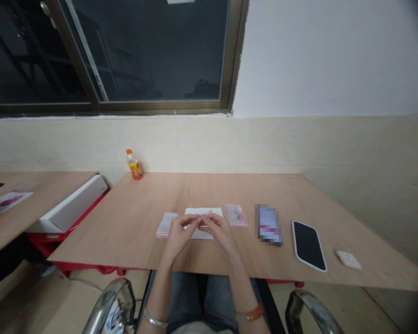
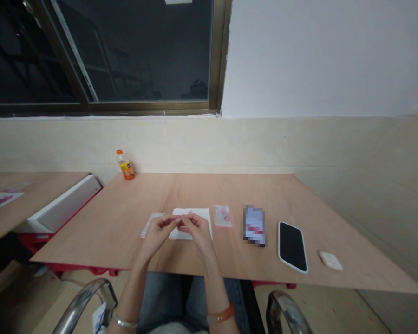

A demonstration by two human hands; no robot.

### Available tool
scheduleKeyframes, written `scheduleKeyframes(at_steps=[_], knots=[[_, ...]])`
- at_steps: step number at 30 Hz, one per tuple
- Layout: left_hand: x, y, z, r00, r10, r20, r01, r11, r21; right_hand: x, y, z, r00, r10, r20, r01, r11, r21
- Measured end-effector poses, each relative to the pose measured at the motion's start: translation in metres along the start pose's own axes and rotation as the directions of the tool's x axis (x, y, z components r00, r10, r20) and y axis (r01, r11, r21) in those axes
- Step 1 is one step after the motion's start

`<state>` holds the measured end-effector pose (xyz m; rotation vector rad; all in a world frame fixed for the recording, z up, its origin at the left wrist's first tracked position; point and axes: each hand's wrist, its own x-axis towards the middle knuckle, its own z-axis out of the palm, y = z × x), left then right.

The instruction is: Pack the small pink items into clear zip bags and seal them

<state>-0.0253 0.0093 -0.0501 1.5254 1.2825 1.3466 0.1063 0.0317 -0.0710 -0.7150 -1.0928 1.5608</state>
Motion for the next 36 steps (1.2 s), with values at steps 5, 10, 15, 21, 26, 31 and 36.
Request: scheduleKeyframes(at_steps=[5, 10, 15, 21, 26, 31, 36], knots=[[0.001, -0.003, -0.001, 0.995, -0.027, -0.094, 0.024, 0.999, -0.036, 0.000, 0.002, 0.004, 0.998, -0.035, 0.051, 0.038, 0.998, -0.051], [0.001, -0.009, 0.002, 0.992, 0.009, -0.129, -0.012, 1.000, -0.016, -0.001, 0.002, 0.007, 1.000, -0.012, -0.002, 0.012, 0.998, -0.058], [0.000, -0.010, 0.002, 0.998, 0.048, -0.037, -0.046, 0.998, 0.045, -0.001, 0.002, 0.008, 1.000, 0.004, -0.022, -0.006, 0.998, -0.069], [-0.001, -0.014, 0.006, 0.983, 0.082, -0.162, -0.055, 0.985, 0.166, 0.001, 0.007, 0.017, 0.996, -0.076, -0.042, 0.070, 0.989, -0.131], [-0.004, -0.013, 0.013, 0.966, 0.092, -0.244, -0.042, 0.979, 0.201, 0.002, 0.012, 0.021, 0.980, -0.178, -0.088, 0.153, 0.960, -0.233], [-0.006, -0.009, 0.020, 0.943, 0.088, -0.320, -0.015, 0.975, 0.221, 0.001, 0.013, 0.018, 0.978, -0.189, -0.090, 0.162, 0.956, -0.243], [-0.001, -0.020, 0.013, 0.900, 0.025, -0.434, 0.058, 0.982, 0.178, 0.002, 0.018, 0.020, 0.984, -0.167, -0.055, 0.142, 0.940, -0.309]])
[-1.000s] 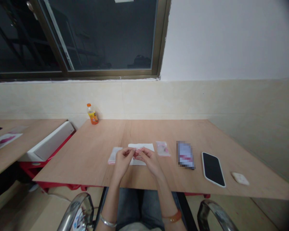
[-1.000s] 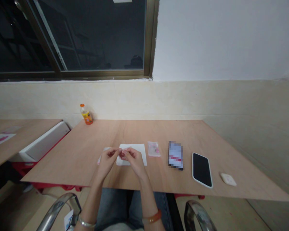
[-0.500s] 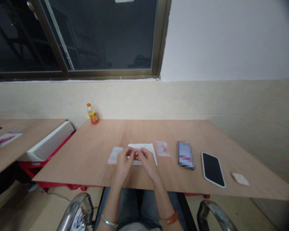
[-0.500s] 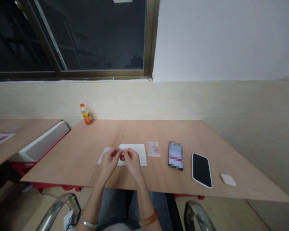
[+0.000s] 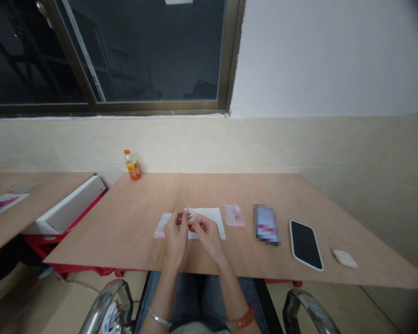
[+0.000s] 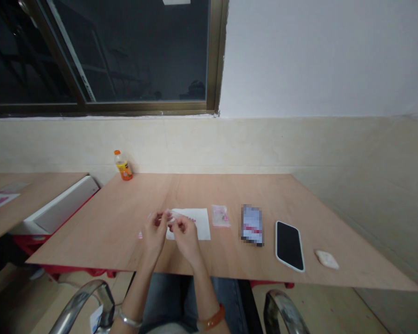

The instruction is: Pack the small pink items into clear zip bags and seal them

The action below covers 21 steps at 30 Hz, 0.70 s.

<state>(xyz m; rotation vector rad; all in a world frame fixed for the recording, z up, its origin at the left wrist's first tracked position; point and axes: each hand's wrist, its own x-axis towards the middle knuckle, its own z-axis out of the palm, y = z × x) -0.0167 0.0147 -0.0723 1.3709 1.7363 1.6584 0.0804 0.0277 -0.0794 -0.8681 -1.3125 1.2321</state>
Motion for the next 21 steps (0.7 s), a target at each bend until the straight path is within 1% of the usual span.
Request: scheduleKeyframes(at_steps=[2, 4, 6, 9, 11, 13, 15, 17, 21], knots=[[0.003, -0.005, -0.001, 0.999, 0.009, 0.039, -0.007, 0.999, -0.034, 0.001, 0.002, 0.001, 1.000, 0.017, -0.017, -0.018, 0.999, -0.030], [0.005, -0.007, -0.002, 0.994, 0.055, 0.091, -0.049, 0.997, -0.063, 0.001, 0.002, -0.001, 0.998, 0.033, -0.053, -0.036, 0.998, -0.050], [0.004, -0.007, -0.001, 0.985, 0.114, 0.131, -0.108, 0.993, -0.053, 0.002, 0.001, -0.005, 0.996, 0.034, -0.087, -0.041, 0.995, -0.086], [0.003, -0.005, 0.000, 0.954, 0.233, 0.188, -0.250, 0.966, 0.067, 0.001, -0.004, -0.010, 0.995, 0.001, -0.104, -0.018, 0.986, -0.165], [0.003, -0.004, 0.000, 0.923, 0.310, 0.228, -0.352, 0.920, 0.173, 0.000, -0.007, -0.012, 0.993, -0.022, -0.114, -0.004, 0.975, -0.222], [0.003, -0.004, 0.000, 0.897, 0.347, 0.273, -0.419, 0.866, 0.274, -0.001, -0.010, -0.013, 0.991, -0.039, -0.125, 0.003, 0.961, -0.278], [0.003, -0.004, 0.001, 0.880, 0.346, 0.325, -0.452, 0.819, 0.352, -0.002, -0.013, -0.013, 0.990, -0.056, -0.126, 0.012, 0.947, -0.322], [0.002, -0.005, 0.002, 0.871, 0.326, 0.367, -0.463, 0.794, 0.395, -0.003, -0.014, -0.014, 0.990, -0.075, -0.122, 0.026, 0.933, -0.360], [-0.001, -0.010, 0.006, 0.873, 0.269, 0.407, -0.441, 0.794, 0.419, -0.002, -0.011, -0.017, 0.981, -0.119, -0.156, 0.037, 0.893, -0.450]])
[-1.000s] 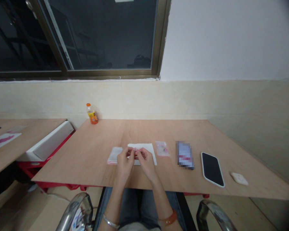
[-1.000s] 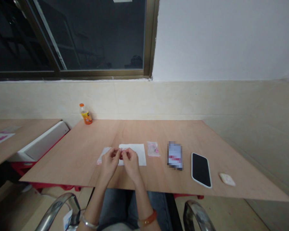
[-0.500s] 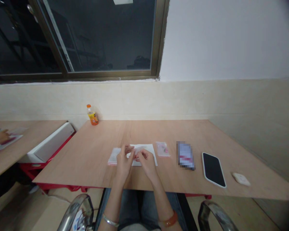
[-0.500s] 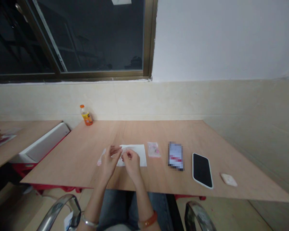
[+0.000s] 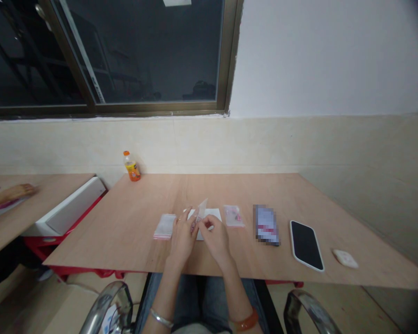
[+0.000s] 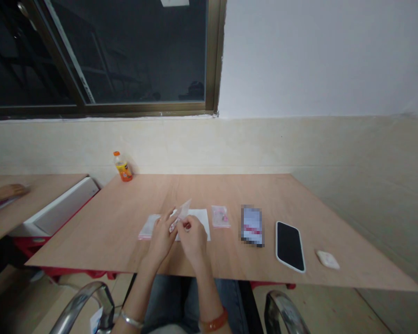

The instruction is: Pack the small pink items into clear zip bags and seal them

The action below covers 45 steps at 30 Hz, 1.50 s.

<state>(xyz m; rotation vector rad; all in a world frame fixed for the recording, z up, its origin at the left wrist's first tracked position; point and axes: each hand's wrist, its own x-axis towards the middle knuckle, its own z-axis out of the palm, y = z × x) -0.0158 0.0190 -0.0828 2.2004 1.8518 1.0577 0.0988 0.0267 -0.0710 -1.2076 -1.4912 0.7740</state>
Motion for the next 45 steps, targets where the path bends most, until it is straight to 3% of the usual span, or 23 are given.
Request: scheduleKeyframes(at_steps=[8, 15, 17, 19, 21, 23, 34, 45], knots=[[0.000, 0.006, -0.002, 0.999, 0.024, 0.025, -0.019, 0.982, -0.187, 0.003, 0.010, 0.008, 0.998, -0.039, -0.056, 0.042, 0.997, 0.063], [0.000, 0.009, -0.017, 0.999, 0.022, -0.043, -0.030, 0.982, -0.184, 0.009, 0.024, -0.010, 0.992, -0.011, -0.128, 0.028, 0.991, 0.133], [0.000, 0.007, -0.018, 0.999, 0.038, -0.026, -0.042, 0.984, -0.175, 0.011, 0.028, -0.017, 0.997, -0.008, -0.072, 0.019, 0.988, 0.156], [0.000, 0.006, -0.017, 0.997, 0.070, 0.020, -0.066, 0.984, -0.167, 0.011, 0.028, -0.024, 0.997, -0.006, 0.077, -0.009, 0.981, 0.194], [-0.001, 0.005, -0.015, 0.991, 0.106, 0.078, -0.092, 0.982, -0.167, 0.010, 0.026, -0.030, 0.973, -0.019, 0.230, -0.036, 0.972, 0.231], [-0.003, 0.006, -0.014, 0.984, 0.126, 0.126, -0.103, 0.978, -0.179, 0.010, 0.022, -0.034, 0.956, -0.039, 0.289, -0.040, 0.964, 0.262], [-0.001, 0.008, -0.021, 0.989, 0.098, 0.108, -0.068, 0.964, -0.256, 0.009, 0.020, -0.031, 0.932, -0.079, 0.355, -0.028, 0.958, 0.287], [-0.003, 0.004, -0.019, 0.997, 0.024, 0.068, -0.009, 0.977, -0.215, 0.009, 0.018, -0.029, 0.953, -0.057, 0.299, -0.024, 0.966, 0.259]])
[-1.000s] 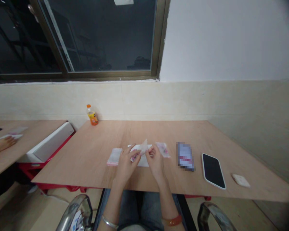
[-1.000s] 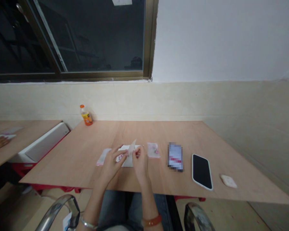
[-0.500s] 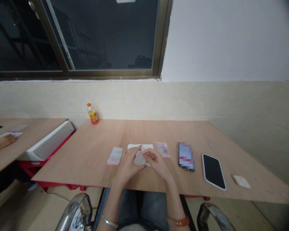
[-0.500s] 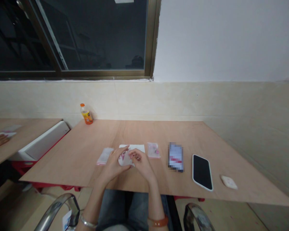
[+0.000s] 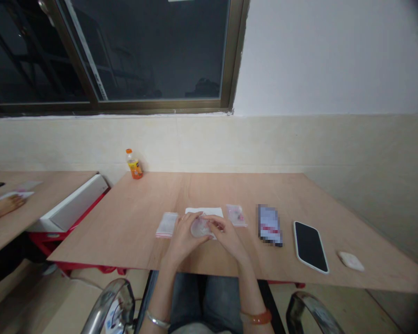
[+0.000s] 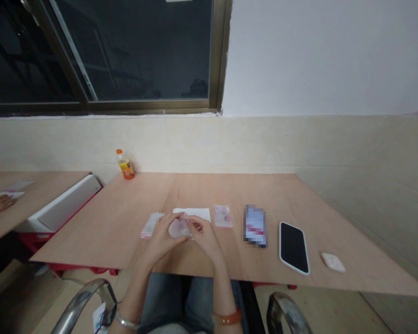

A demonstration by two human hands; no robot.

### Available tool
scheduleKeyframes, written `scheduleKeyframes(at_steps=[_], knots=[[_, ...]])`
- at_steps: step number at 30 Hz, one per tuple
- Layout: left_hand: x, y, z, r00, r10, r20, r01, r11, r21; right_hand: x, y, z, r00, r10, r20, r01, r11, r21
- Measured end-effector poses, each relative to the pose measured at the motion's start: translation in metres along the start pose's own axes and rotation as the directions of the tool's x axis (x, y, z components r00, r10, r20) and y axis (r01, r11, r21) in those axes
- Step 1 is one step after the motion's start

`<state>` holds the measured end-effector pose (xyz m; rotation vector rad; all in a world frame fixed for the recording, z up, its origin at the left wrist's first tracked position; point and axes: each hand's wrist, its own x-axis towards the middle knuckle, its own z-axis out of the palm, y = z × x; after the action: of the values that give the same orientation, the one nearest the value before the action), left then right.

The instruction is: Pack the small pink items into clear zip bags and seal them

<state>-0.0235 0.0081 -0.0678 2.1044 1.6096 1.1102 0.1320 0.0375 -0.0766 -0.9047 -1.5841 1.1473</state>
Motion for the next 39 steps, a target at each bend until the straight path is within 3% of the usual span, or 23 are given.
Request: scheduleKeyframes(at_steps=[6, 10, 16, 19, 23, 29, 35, 39], knots=[[0.002, -0.010, -0.007, 0.995, -0.036, -0.097, 0.038, 0.999, 0.022, 0.008, 0.028, -0.001, 0.972, -0.037, -0.231, 0.018, 0.996, -0.082], [0.002, -0.018, -0.012, 0.987, -0.082, -0.141, 0.091, 0.994, 0.055, 0.008, 0.068, 0.002, 0.924, -0.102, -0.369, -0.021, 0.949, -0.314], [0.001, -0.020, -0.017, 0.985, -0.100, -0.142, 0.109, 0.992, 0.059, 0.002, 0.104, 0.015, 0.931, -0.132, -0.340, -0.130, 0.749, -0.650], [0.000, -0.020, -0.017, 0.986, -0.099, -0.133, 0.110, 0.991, 0.081, 0.000, 0.110, 0.020, 0.941, -0.135, -0.311, -0.145, 0.669, -0.729], [-0.001, -0.025, -0.015, 0.986, -0.090, -0.137, 0.105, 0.989, 0.102, -0.002, 0.114, 0.023, 0.954, -0.113, -0.279, -0.149, 0.629, -0.763], [0.001, -0.028, -0.015, 0.983, -0.117, -0.141, 0.134, 0.984, 0.120, 0.000, 0.122, 0.018, 0.959, -0.127, -0.252, -0.116, 0.635, -0.764], [0.000, -0.027, -0.015, 0.986, -0.125, -0.109, 0.139, 0.982, 0.130, 0.005, 0.123, 0.015, 0.959, -0.156, -0.235, -0.052, 0.721, -0.691], [-0.001, -0.026, -0.014, 0.991, -0.117, -0.063, 0.124, 0.982, 0.140, 0.006, 0.114, 0.016, 0.943, -0.159, -0.292, -0.065, 0.773, -0.631]])
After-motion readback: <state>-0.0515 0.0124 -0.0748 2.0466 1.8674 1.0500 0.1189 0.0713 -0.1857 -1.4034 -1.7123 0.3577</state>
